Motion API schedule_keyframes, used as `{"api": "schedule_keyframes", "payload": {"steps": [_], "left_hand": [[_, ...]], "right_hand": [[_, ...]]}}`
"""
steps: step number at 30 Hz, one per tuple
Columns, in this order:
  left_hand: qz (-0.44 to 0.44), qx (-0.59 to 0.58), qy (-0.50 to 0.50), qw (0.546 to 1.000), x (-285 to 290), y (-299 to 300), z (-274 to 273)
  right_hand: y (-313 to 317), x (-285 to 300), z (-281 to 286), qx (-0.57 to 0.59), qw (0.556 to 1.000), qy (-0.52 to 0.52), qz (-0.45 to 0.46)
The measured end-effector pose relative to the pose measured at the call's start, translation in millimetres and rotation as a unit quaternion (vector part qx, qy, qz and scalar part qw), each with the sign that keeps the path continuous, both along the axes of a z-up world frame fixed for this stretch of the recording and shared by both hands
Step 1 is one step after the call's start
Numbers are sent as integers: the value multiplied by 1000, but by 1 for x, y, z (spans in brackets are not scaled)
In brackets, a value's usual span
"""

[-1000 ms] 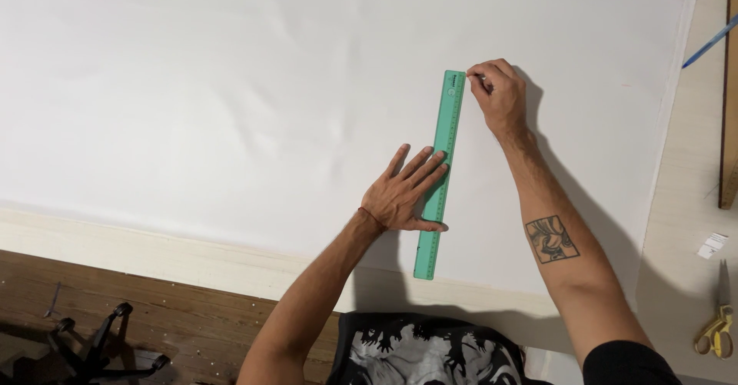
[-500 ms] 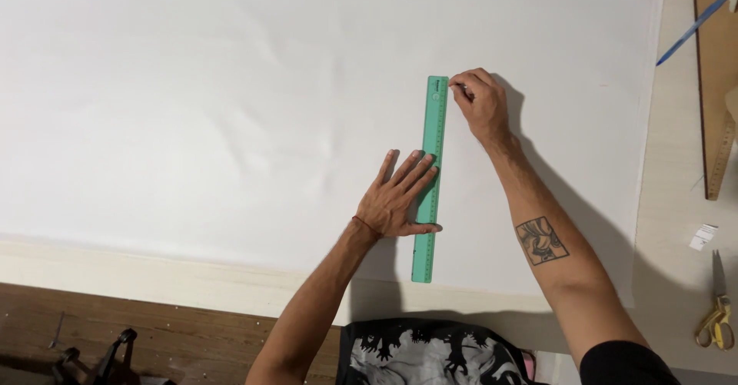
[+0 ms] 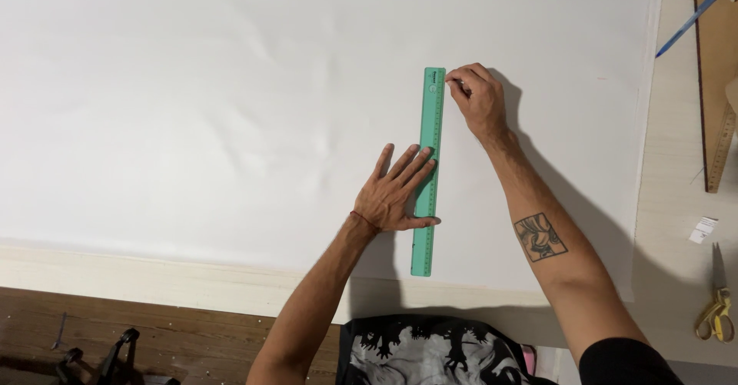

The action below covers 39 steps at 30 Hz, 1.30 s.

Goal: Marking measurements on a large sheet of leather using a ruler and chalk

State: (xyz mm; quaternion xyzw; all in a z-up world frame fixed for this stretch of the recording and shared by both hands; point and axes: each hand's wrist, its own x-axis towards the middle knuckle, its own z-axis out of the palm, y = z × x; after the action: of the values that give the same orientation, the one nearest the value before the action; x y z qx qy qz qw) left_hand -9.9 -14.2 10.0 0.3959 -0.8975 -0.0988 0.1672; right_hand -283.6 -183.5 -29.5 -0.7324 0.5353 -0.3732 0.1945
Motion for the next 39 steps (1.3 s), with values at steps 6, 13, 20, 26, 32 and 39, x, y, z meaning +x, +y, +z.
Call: {"api": "schedule_keyframes", "payload": {"steps": [6, 13, 20, 26, 32, 39], "left_hand": [[1, 2, -10, 1000, 0, 0, 1], [3, -6, -10, 1000, -1, 0, -1], [6, -6, -2, 1000, -2, 1, -3], [10, -18, 24, 999, -3, 1, 0], [11, -27, 37, 999, -3, 0, -1], [9, -51, 60, 997, 0, 2, 2]], "right_hand": [[1, 0, 1, 4, 1000, -8, 1], [-1, -3, -6, 2, 1000, -6, 2], [-1, -2, -3, -9, 1000, 14, 4], [-18, -8, 0, -7, 1000, -13, -13], [-27, -8, 5, 11, 1000, 4, 7], [-26, -6, 6, 37, 999, 28, 16]]}}
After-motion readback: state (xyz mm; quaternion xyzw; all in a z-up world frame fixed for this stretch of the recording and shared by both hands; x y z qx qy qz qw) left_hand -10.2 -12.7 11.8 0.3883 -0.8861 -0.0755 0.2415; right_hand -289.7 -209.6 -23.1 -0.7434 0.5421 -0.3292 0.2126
